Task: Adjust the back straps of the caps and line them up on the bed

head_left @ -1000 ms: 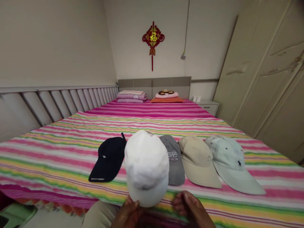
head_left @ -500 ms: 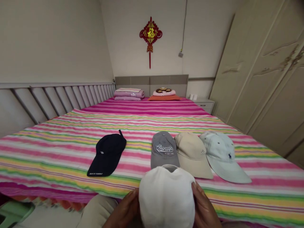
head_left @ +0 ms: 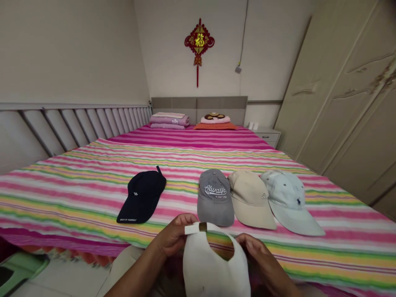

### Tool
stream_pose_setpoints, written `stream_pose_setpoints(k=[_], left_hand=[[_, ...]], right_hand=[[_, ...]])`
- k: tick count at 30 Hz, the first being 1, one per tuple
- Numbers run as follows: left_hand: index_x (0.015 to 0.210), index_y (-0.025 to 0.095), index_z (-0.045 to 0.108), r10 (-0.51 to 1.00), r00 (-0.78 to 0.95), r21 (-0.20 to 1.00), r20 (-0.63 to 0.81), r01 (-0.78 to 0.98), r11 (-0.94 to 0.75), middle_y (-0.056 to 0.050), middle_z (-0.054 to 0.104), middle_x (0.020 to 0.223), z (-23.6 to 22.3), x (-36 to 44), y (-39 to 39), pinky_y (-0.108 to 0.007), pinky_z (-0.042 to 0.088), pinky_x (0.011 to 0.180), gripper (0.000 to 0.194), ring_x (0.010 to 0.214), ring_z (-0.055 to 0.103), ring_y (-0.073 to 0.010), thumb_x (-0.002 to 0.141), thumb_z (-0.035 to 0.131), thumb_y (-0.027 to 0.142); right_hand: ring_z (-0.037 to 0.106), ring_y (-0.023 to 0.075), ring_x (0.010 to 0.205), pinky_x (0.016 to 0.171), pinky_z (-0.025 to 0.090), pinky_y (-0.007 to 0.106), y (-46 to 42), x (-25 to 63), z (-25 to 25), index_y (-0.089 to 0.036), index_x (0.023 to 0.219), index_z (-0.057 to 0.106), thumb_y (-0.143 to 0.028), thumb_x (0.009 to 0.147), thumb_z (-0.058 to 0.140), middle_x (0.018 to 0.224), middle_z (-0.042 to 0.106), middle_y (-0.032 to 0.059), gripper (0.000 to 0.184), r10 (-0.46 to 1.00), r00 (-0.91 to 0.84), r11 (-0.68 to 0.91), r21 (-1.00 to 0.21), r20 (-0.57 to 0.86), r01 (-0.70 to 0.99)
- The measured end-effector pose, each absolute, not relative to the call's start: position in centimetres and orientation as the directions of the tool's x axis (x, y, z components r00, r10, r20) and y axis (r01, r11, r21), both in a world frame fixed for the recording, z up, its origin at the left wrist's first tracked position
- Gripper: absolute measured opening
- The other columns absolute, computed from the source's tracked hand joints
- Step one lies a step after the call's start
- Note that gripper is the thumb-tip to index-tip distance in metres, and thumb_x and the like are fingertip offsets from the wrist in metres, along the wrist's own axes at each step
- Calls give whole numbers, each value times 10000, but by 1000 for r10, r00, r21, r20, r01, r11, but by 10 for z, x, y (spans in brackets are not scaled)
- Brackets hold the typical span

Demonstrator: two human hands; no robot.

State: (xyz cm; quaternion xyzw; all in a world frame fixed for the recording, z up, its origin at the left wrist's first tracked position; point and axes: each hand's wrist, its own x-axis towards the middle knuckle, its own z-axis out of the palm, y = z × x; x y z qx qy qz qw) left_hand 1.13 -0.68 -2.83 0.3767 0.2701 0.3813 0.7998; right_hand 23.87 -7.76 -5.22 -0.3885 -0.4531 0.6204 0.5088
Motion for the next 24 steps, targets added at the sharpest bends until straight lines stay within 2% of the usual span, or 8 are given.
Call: stream_pose_setpoints(k=[2,4,9,15,17,21,23,24], left_hand=[[594,109,605,800,575,823,-172,-362,437,-19,592,535,-23,19,-10,-199,359,485,177,456,500,-80,531,751,188],[578,114,593,797,577,841,-178,-332,428,-7,575,512,-21,25,-13,-194,340,470,171,435,479,-68,541,744,186],[662,102,656,768,591,876,-247,-202,438,-30,620,555,-15,32,-19,-210,371,492,195,452,515,-84,513,750,184],[548,99,619,789,542,856,-290,-221,466,1,563,441,-16,39,-28,-185,308,392,225,355,440,-60,431,777,210],[534,110,592,809,522,843,-269,-278,460,2,556,431,-17,38,-28,-185,305,383,276,350,436,-64,407,789,256],[546,136,534,853,484,804,-198,-417,423,2,550,443,-18,30,-23,-190,305,375,394,355,429,-72,375,794,378],[538,140,507,862,476,800,-173,-443,405,17,519,430,-18,28,-21,-184,287,373,400,354,406,-62,402,786,393],[540,139,501,862,478,800,-167,-445,402,23,508,429,-18,28,-20,-182,283,379,394,359,402,-59,420,782,389]], right_hand=[[505,138,628,597,377,250,-76,235,-42,-156,839,611,-549,761,494,690,594,18,418,976,-218,-31,-978,16,-207],[469,117,550,533,348,237,-75,228,-30,-148,889,594,-571,762,473,633,564,7,458,968,-250,-21,-989,17,-146],[300,57,414,410,209,204,-70,209,-11,-152,672,513,-482,732,576,496,411,-52,341,965,-264,-24,-994,4,-103],[215,53,434,412,148,207,-69,199,-9,-162,589,458,-447,698,614,471,326,-74,343,967,-254,-26,-993,5,-118],[191,54,439,411,135,207,-70,200,-9,-163,581,451,-411,688,625,467,310,-81,322,980,-199,-38,-986,-6,-159],[195,70,421,409,195,209,-67,207,-6,-191,567,396,-359,751,549,436,315,-83,292,999,21,47,-911,42,-409],[227,69,420,418,233,202,-67,211,-3,-192,566,392,-375,769,532,459,366,-72,306,992,104,110,-889,70,-445],[237,62,417,415,235,195,-67,212,-2,-187,583,416,-389,757,551,482,401,-69,299,993,89,103,-901,72,-421]])
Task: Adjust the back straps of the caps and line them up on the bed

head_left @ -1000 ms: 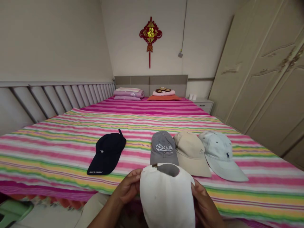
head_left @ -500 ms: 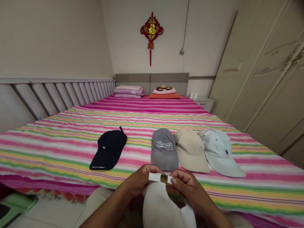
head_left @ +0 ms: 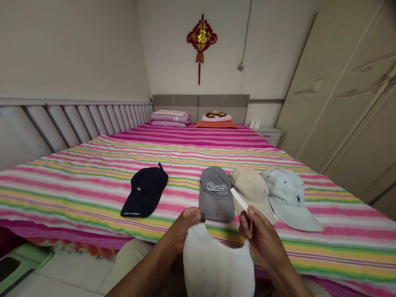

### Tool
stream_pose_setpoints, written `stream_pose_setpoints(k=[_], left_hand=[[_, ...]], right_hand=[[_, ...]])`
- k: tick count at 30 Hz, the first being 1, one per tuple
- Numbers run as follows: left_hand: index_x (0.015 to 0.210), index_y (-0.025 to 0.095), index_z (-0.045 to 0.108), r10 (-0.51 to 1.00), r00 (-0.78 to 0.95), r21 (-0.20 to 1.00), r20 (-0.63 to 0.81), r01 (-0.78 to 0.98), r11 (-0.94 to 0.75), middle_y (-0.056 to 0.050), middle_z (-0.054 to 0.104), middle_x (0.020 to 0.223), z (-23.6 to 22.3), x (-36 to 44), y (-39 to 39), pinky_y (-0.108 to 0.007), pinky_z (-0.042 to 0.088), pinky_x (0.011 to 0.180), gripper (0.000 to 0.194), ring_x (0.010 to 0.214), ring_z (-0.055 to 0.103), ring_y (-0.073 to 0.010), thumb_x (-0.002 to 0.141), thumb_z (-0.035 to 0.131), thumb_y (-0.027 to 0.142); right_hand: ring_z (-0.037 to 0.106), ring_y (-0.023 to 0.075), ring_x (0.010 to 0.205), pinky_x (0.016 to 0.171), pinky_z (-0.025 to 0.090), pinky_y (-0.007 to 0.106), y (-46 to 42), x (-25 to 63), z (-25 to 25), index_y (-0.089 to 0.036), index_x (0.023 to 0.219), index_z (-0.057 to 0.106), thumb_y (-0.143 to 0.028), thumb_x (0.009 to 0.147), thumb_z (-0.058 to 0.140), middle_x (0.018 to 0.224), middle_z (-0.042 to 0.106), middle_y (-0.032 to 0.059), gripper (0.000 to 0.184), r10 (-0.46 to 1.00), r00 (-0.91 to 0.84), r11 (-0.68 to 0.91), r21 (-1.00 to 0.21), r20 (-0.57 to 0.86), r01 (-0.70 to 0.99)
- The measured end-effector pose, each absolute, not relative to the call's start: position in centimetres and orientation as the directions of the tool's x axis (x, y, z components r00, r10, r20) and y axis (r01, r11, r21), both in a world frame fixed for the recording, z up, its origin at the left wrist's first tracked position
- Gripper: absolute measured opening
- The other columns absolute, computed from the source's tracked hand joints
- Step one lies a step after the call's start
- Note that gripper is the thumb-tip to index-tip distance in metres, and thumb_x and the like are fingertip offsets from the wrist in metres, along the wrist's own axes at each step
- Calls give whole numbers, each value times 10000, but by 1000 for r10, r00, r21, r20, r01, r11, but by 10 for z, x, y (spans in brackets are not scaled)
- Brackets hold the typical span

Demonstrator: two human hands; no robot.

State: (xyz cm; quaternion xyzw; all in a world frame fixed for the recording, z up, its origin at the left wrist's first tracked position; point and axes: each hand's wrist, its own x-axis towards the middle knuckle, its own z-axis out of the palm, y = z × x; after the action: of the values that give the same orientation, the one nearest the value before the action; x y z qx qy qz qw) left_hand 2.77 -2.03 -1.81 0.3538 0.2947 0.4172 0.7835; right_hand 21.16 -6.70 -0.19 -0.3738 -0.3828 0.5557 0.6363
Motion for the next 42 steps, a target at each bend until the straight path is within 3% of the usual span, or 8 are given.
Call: stream_pose_setpoints(k=[6,9,13,18,23,31,36,42], left_hand=[[535,128,490,850,507,840,-142,-393,374,47,456,425,-18,39,-19,-180,239,395,370,370,346,-37,479,770,363],[565,120,517,826,546,850,-139,-362,382,39,467,458,-23,36,-17,-184,262,423,345,400,365,-44,544,738,383],[650,100,601,779,610,874,-145,-289,390,7,525,531,-41,12,-10,-184,298,470,298,466,432,-60,601,709,374],[736,89,660,709,680,832,-187,-274,482,-54,641,653,-75,-26,-9,-211,388,561,334,563,562,-114,489,780,279],[864,110,674,699,699,772,-151,-358,525,-104,686,788,-105,-34,-34,-308,450,691,420,730,635,-222,459,773,168],[937,148,664,906,402,685,-128,-625,374,-114,689,878,-112,-61,-45,-392,437,847,378,919,611,-278,564,726,165],[1098,204,582,983,100,669,-151,-722,177,-63,701,866,-87,-113,-17,-313,462,843,493,833,645,-210,627,670,85],[1188,182,509,941,-292,597,-172,-790,-136,-41,709,730,-24,-145,35,-210,515,702,424,658,656,-125,823,364,23]], right_hand=[[409,70,469,444,293,188,-75,199,2,-156,710,586,-288,550,747,595,564,-31,263,920,-354,-194,-980,-168,-40],[434,79,481,460,317,196,-77,195,-2,-147,652,603,-306,589,720,563,564,-26,207,903,-398,-204,-976,-159,-73],[488,93,487,472,352,203,-78,198,-7,-147,708,620,-327,592,729,588,608,-10,241,937,-314,-247,-929,-155,-276],[548,120,480,503,417,236,-71,208,-5,-171,787,627,-273,581,738,599,648,-1,255,978,-138,-206,-810,-155,-550],[587,157,490,500,467,258,-61,221,-2,-221,765,622,-266,565,734,588,659,-33,234,973,100,-100,-773,-207,-626],[469,76,370,325,360,143,-51,249,-36,-175,662,615,-285,503,774,436,538,-58,250,916,236,-128,-794,-324,-595],[508,90,440,385,437,156,-41,282,-85,-175,671,615,-356,502,732,512,587,-23,275,799,405,-42,-713,-444,-700],[495,105,456,382,445,192,-48,286,-113,-160,630,601,-336,483,754,525,571,-5,275,837,390,-53,-765,-384,-642]])
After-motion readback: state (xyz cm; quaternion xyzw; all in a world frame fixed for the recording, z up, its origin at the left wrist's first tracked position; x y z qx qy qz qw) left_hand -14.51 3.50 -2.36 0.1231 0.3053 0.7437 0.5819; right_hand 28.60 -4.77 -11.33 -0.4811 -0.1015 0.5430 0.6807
